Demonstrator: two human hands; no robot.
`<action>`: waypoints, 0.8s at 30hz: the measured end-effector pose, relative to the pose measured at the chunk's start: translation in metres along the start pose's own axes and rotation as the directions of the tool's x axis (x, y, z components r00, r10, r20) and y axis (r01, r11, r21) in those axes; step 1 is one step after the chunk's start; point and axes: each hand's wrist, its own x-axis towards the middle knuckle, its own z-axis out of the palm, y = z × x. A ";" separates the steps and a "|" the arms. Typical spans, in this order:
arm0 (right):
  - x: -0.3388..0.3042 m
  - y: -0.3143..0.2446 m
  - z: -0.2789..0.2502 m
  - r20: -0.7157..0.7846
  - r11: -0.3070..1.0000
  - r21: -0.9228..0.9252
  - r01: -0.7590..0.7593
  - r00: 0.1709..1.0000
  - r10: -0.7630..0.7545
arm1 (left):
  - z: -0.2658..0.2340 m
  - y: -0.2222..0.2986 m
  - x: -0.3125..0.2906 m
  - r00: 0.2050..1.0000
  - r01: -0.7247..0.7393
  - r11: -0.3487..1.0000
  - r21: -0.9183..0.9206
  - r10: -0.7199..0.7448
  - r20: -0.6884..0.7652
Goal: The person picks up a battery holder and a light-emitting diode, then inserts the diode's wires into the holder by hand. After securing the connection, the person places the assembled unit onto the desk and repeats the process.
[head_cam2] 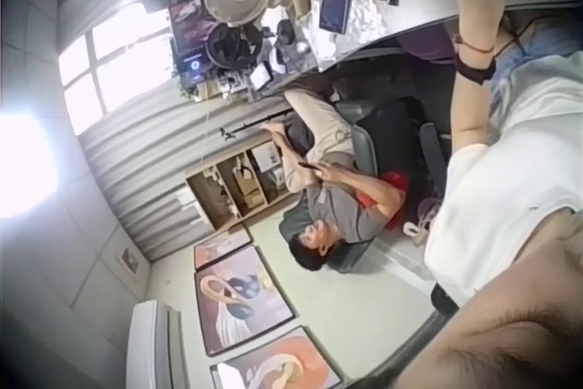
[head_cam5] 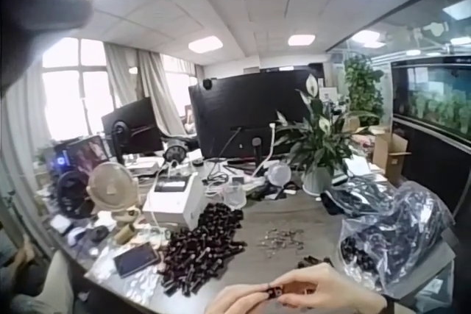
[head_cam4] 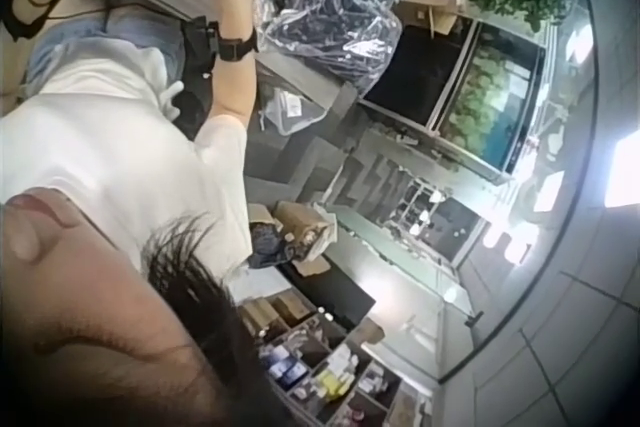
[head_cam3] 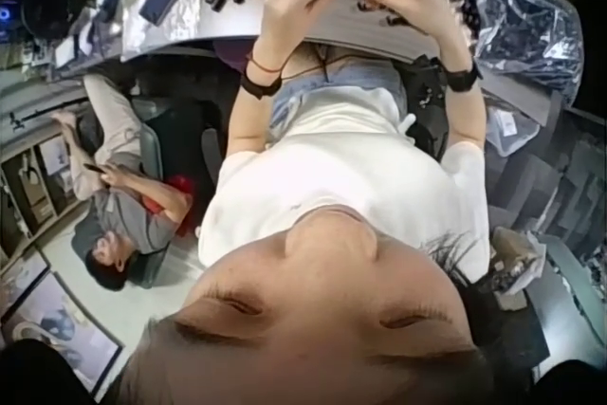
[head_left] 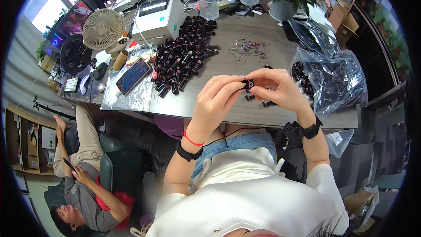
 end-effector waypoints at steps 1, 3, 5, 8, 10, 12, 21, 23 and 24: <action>0.003 0.003 0.002 0.005 0.999 -0.044 0.003 1.000 -0.003 | -0.001 -0.003 -0.002 1.000 0.004 1.000 -0.003 -0.004 0.007; 0.008 0.006 0.008 -0.003 0.997 -0.076 0.025 1.000 -0.025 | -0.003 -0.010 -0.008 1.000 0.014 1.000 -0.007 -0.014 0.020; 0.013 0.009 0.016 -0.022 0.987 -0.141 0.076 0.997 -0.080 | -0.004 -0.016 -0.013 0.999 0.042 0.999 -0.004 -0.042 0.003; 0.022 0.020 0.032 -0.071 0.971 -0.205 0.125 0.987 -0.142 | -0.008 -0.027 -0.022 0.995 0.090 0.996 0.005 -0.089 -0.032; 0.028 0.025 0.040 -0.088 0.959 -0.238 0.152 0.980 -0.177 | -0.012 -0.035 -0.028 0.995 0.093 0.995 0.027 -0.093 -0.022; 0.036 0.029 0.046 -0.071 0.961 -0.244 0.132 0.986 -0.154 | -0.016 -0.041 -0.033 0.995 0.100 0.994 0.046 -0.099 -0.023; 0.059 0.045 0.061 0.013 0.939 -0.285 0.190 0.981 -0.194 | -0.029 -0.058 -0.050 0.986 0.164 0.983 0.077 -0.161 -0.050; 0.063 0.044 0.064 0.014 0.942 -0.277 0.191 0.981 -0.195 | -0.030 -0.061 -0.051 0.986 0.161 0.985 0.061 -0.157 -0.058; 0.063 0.044 0.065 0.010 0.944 -0.272 0.187 0.982 -0.191 | -0.030 -0.062 -0.052 0.986 0.163 0.985 0.057 -0.160 -0.054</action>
